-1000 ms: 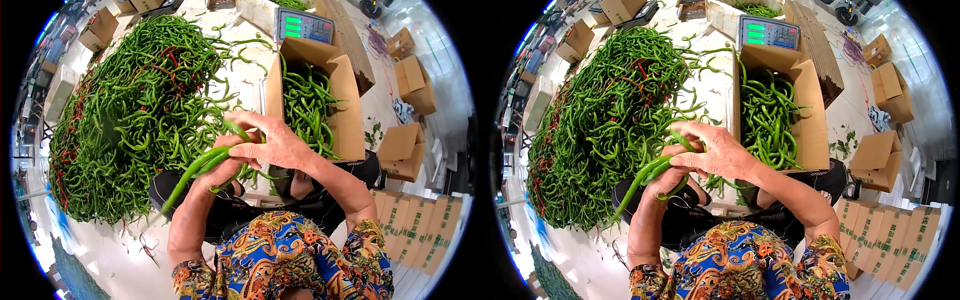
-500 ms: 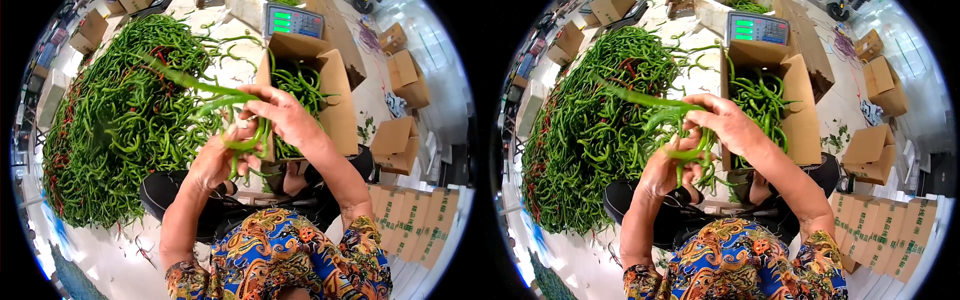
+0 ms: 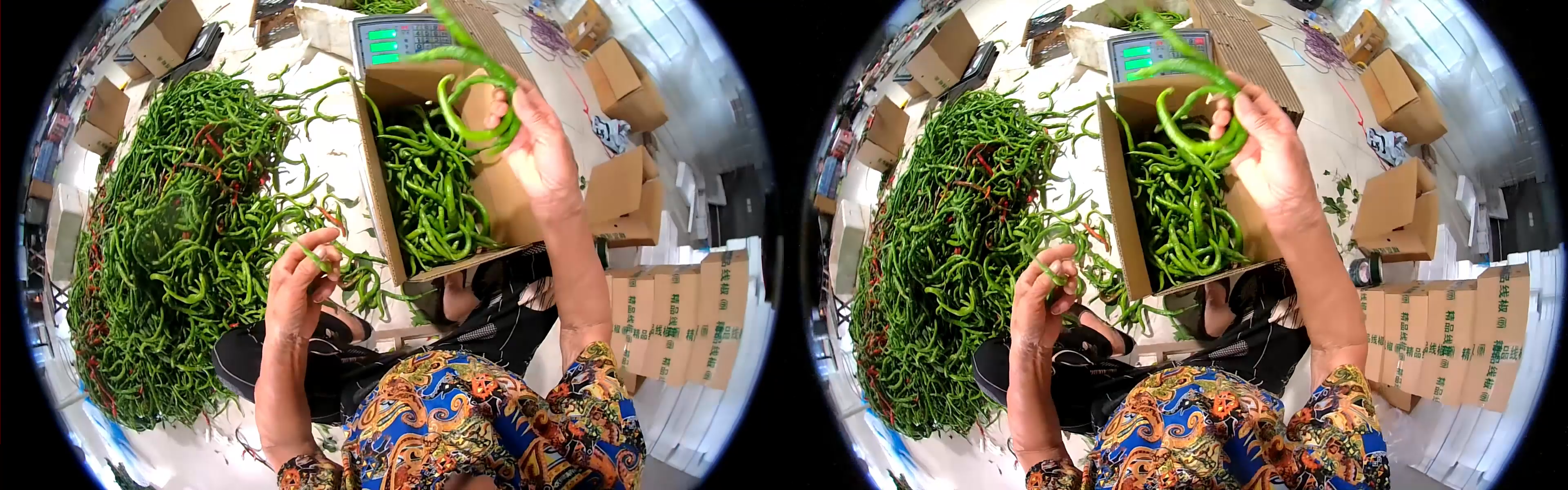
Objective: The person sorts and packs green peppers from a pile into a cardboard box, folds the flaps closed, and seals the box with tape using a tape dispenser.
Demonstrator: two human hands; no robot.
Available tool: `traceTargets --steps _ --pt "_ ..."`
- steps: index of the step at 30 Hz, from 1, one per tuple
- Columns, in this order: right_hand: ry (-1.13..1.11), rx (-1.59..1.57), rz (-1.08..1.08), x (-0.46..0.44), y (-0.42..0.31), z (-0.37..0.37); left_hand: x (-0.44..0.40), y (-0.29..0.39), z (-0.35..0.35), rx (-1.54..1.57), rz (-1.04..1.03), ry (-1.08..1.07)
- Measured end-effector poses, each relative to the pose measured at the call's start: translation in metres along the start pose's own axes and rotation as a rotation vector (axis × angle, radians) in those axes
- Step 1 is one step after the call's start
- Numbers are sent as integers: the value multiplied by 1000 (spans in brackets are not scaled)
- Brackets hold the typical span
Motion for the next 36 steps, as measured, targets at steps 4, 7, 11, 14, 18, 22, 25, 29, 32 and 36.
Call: traceTargets --steps 4,7,11,14,18,22,25,29,32,36 --pt "79 0 86 1 -19 20 -4 0 4 0 -23 -17" --pt "16 -31 17 8 -8 14 -6 -1 -1 67 -33 -80" --pt "327 282 -481 54 73 36 -9 0 4 98 -32 -19" --pt "-103 1126 -353 68 75 63 -13 23 -5 105 -64 5" --pt "-148 895 -465 87 32 1 -24 68 -55 4 -85 22" --pt "-481 817 -527 136 42 -65 -44 96 -93 -866 -402 -154" --pt "-738 834 -691 189 111 -64 -53 126 -40 -904 -477 44" --pt "-585 985 -971 252 268 24 -59 77 93 -808 -14 115" --pt "-153 745 -1150 302 370 99 -45 -11 172 -919 269 45" --pt "421 83 -1347 348 442 115 -29 -141 187 -812 381 -185"
Point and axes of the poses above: each hand's wrist, its own x-axis away from the middle knuckle, its own z-axis out of the back of the hand, y = z × x, the point moved 9 cm from there along -x, towards the middle knuckle, and after that the axes turned 1 degree about -y, right-handed, at the moved point
